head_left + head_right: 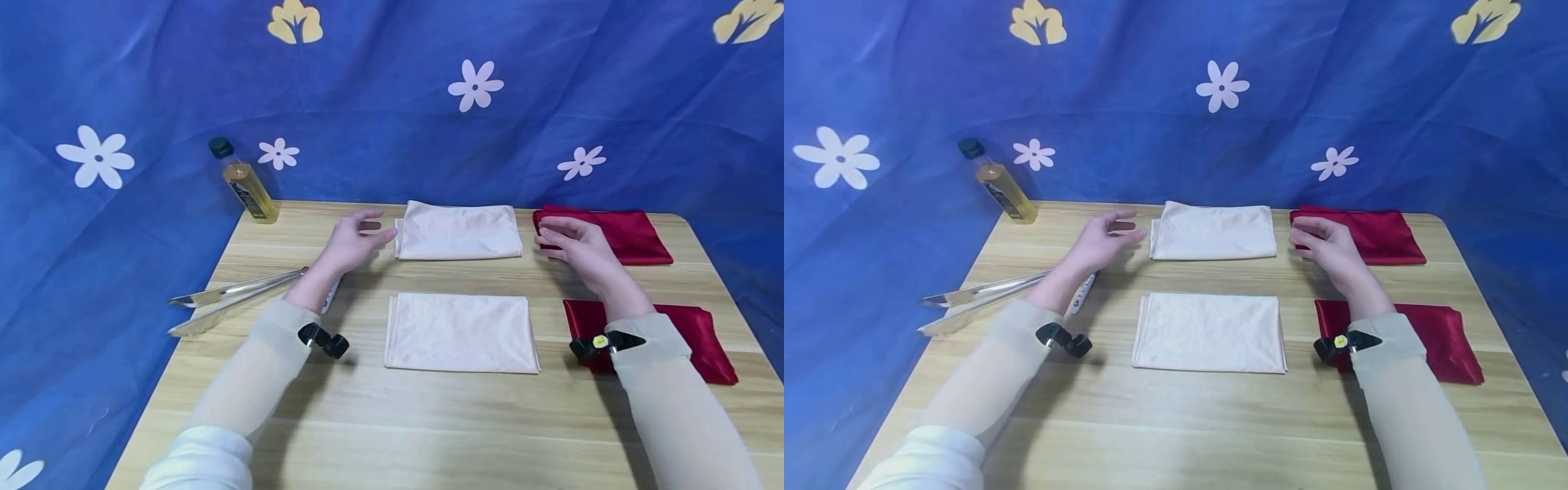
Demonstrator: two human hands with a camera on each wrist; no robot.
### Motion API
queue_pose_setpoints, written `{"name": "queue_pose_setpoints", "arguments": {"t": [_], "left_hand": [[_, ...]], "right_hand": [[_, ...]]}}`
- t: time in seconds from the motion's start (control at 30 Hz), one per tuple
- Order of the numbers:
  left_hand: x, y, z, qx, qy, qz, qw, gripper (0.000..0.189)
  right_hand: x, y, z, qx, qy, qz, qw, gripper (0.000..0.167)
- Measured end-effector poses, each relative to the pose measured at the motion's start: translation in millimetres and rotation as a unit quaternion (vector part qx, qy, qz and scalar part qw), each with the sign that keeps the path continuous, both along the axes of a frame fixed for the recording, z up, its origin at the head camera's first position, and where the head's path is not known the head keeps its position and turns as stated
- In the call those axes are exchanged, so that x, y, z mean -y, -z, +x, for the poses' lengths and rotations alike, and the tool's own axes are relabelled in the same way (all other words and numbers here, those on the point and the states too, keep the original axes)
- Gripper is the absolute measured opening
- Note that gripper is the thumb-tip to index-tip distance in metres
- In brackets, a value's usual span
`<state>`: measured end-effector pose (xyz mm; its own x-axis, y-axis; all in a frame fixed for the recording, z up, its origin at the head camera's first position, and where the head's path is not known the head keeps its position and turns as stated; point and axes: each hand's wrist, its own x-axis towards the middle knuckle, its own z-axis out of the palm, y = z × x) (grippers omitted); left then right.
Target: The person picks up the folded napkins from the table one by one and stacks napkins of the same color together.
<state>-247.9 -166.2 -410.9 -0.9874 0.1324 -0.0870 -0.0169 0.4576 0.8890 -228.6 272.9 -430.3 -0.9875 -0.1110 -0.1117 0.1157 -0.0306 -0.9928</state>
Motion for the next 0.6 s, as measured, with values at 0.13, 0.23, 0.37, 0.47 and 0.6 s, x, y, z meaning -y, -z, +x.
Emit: {"name": "queue_pose_setpoints", "arguments": {"t": [0.13,0.23,0.37,0.47,0.6], "left_hand": [[-6.3,5.8,-3.8,0.016,-0.005,0.011,0.9998,0.066],[-12.0,9.4,-7.5,0.028,-0.008,0.016,0.9994,0.067],[-17.5,14.4,-12.6,0.047,-0.016,0.024,0.9985,0.067],[-19.8,18.2,-15.8,0.066,-0.027,0.036,0.9968,0.067],[-22.4,21.8,-19.5,0.088,-0.047,0.061,0.9932,0.065]], "right_hand": [[2.1,7.1,-10.0,0.003,0.001,0.032,0.9995,0.056],[3.0,11.5,-16.8,0.009,0.006,0.065,0.9978,0.055],[8.1,17.9,-24.8,0.017,0.002,0.082,0.9965,0.053],[13.9,22.1,-29.6,0.015,-0.004,0.087,0.9961,0.053],[19.9,27.3,-35.3,0.01,-0.014,0.089,0.9959,0.053]]}}
